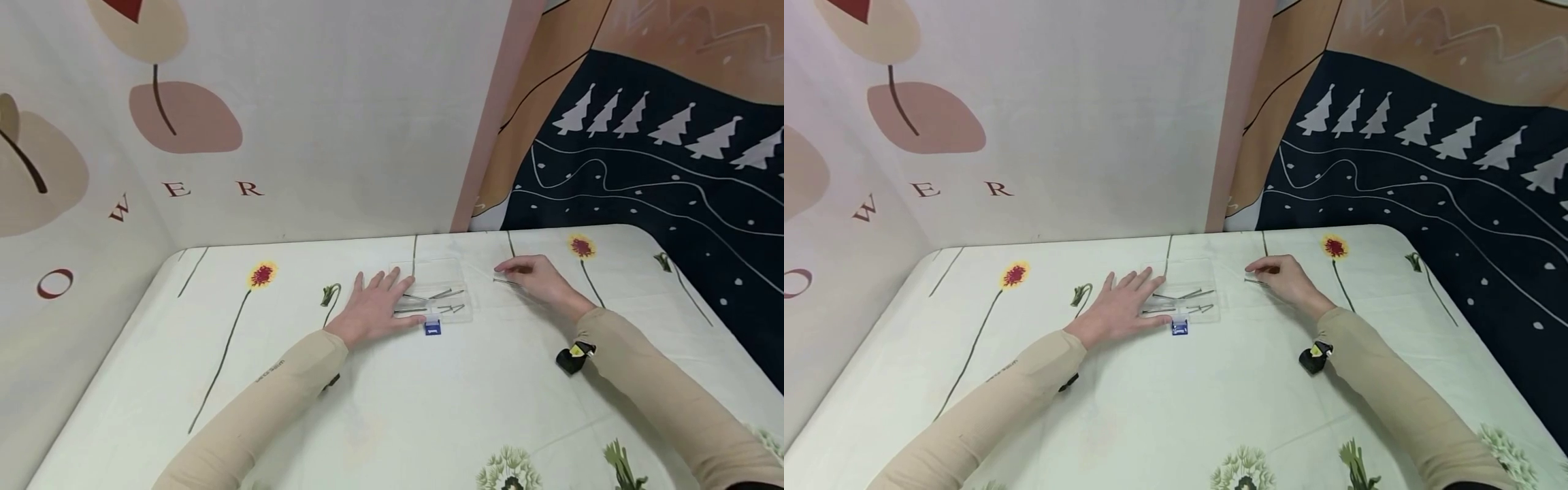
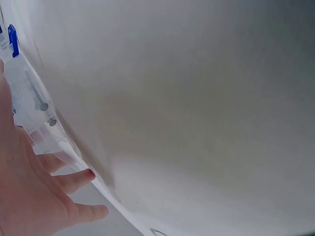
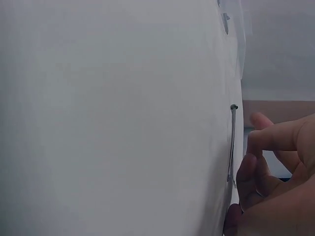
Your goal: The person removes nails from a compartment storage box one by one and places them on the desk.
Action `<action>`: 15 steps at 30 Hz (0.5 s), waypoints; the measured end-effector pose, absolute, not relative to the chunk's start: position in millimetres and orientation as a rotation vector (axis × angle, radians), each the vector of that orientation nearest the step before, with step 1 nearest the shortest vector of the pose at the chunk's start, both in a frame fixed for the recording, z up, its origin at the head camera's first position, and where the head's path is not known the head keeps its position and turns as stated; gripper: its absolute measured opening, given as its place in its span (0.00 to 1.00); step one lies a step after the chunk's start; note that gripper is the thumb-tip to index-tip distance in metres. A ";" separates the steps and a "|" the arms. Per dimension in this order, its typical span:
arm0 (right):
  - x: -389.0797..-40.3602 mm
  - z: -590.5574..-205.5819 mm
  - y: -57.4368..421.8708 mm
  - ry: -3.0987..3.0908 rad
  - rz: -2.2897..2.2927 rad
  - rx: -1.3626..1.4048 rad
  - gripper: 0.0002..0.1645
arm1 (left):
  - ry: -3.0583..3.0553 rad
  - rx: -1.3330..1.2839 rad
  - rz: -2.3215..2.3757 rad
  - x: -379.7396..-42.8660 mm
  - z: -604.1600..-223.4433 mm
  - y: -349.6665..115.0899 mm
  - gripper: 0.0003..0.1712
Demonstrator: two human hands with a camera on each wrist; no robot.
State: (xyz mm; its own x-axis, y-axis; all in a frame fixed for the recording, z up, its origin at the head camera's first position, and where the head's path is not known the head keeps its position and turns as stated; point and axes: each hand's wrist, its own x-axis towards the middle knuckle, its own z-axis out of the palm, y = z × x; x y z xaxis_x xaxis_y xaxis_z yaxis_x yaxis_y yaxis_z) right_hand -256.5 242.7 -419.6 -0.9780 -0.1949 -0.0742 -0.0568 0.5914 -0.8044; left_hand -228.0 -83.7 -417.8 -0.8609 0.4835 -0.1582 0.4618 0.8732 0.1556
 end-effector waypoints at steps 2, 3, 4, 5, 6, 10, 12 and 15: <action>-256.7 -419.8 242.7 2.661 -1.356 -0.202 0.14 | 2.852 0.726 0.167 -227.8 -418.1 -83.3 0.51; -256.5 -419.7 242.9 2.658 -1.365 -0.197 0.14 | 2.851 0.726 0.169 -227.8 -418.3 -83.2 0.51; -256.0 -419.2 242.7 2.656 -1.369 -0.199 0.14 | 2.852 0.726 0.171 -227.6 -418.4 -83.1 0.51; -255.6 -418.6 242.2 2.655 -1.373 -0.203 0.14 | 2.853 0.727 0.174 -227.5 -418.4 -83.1 0.51; -254.8 -417.8 241.7 2.655 -1.375 -0.208 0.14 | 2.852 0.726 0.174 -227.5 -418.6 -83.1 0.51; -252.0 -414.9 238.8 2.646 -1.408 -0.238 0.14 | 2.850 0.729 0.169 -227.1 -418.2 -83.7 0.52; -250.7 -414.0 237.0 2.640 -1.429 -0.250 0.14 | 2.850 0.730 0.164 -227.1 -418.0 -84.3 0.52; -248.9 -413.3 232.9 2.622 -1.446 -0.278 0.14 | 2.854 0.730 0.164 -226.9 -417.9 -84.9 0.52</action>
State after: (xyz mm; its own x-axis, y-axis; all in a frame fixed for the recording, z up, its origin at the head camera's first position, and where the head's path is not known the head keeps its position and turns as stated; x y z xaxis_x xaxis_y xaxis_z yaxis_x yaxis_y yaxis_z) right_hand -248.9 232.9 -413.3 -0.9740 -0.2247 -0.0284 -0.0958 0.5227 -0.8471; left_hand -226.9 -84.9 -417.9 -0.8605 0.4849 -0.1566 0.4637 0.8726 0.1535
